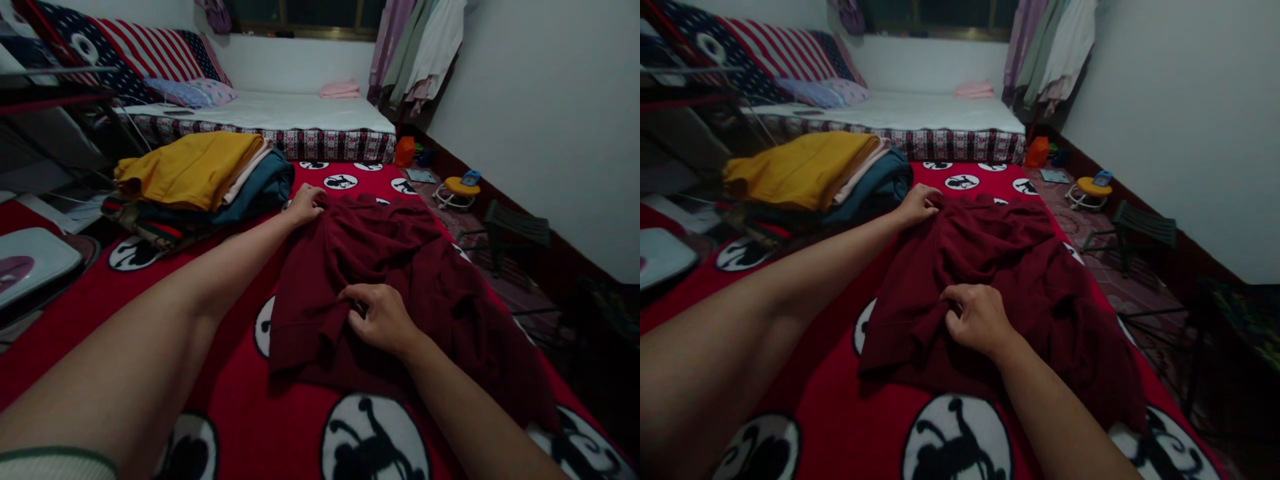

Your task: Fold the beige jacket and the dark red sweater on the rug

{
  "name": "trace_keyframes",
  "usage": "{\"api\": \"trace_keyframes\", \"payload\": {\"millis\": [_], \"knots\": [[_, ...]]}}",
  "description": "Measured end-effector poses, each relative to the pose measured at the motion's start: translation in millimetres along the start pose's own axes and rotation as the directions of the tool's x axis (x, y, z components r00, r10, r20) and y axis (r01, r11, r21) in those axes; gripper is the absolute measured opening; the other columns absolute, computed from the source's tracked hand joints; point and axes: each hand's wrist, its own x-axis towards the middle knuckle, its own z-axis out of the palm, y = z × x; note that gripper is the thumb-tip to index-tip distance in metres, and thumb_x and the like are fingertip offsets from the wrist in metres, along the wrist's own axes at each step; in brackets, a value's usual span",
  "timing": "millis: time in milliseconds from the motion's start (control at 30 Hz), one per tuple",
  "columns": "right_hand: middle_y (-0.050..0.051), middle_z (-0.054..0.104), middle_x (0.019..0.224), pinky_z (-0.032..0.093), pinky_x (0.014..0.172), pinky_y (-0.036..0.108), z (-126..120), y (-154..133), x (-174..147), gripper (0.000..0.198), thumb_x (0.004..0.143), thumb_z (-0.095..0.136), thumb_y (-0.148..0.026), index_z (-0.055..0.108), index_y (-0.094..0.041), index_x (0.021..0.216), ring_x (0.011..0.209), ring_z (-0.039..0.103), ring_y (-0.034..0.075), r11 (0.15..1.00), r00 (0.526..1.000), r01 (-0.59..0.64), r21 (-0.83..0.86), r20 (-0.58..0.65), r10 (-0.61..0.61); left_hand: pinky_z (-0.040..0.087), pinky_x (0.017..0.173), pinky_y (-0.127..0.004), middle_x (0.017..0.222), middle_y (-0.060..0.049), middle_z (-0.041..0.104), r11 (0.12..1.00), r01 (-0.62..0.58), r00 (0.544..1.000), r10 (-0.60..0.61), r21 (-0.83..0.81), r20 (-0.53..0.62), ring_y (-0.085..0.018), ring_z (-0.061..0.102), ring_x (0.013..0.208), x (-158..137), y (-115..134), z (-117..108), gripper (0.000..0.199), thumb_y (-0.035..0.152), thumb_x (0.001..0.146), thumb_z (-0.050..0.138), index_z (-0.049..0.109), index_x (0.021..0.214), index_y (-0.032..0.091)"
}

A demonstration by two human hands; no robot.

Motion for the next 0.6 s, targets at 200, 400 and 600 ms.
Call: {"api": "trace_keyframes", "payload": {"millis": [200,400,600], "knots": [[0.006,0.052,0.126,0.044,0.092,0.040,-10.3,-5.7,-4.4,0.057,0.063,0.063,-0.007,0.068,-0.031,0.114,0.114,0.048,0.026,0.962,0.959,0.271,-0.046,-0.075,-0.273,0.042,0.100,-0.033,0.115,-0.007,0.057,0.947,-0.310,0.949,0.314,-0.086,0.025,-0.020,0.054,0.112,-85.4,27.7,-36.1,0.026,0.019,0.078,0.065,0.068,0.103,0.017],[0.006,0.057,0.116,0.040,0.094,0.041,-9.7,-5.7,-4.2,0.048,0.067,0.060,-0.005,0.069,-0.027,0.109,0.108,0.052,0.023,0.891,0.893,0.447,0.079,0.028,-0.450,0.046,0.076,-0.027,0.088,-0.004,0.064,0.931,-0.320,0.839,0.364,-0.176,0.405,-0.016,0.060,0.081,-198.9,75.3,-95.1,0.027,0.042,0.084,0.063,0.068,0.095,0.018],[0.004,0.064,0.091,0.040,0.086,0.036,-6.9,-2.9,-2.3,0.034,0.073,0.054,-0.006,0.068,-0.022,0.099,0.086,0.057,0.017,0.885,0.894,0.446,0.132,-0.022,-0.448,0.043,0.075,-0.029,0.097,-0.005,0.060,0.933,-0.353,0.804,0.260,0.077,0.535,-0.019,0.057,0.088,-245.7,87.4,-97.7,0.029,0.014,0.075,0.057,0.063,0.103,0.021]]}}
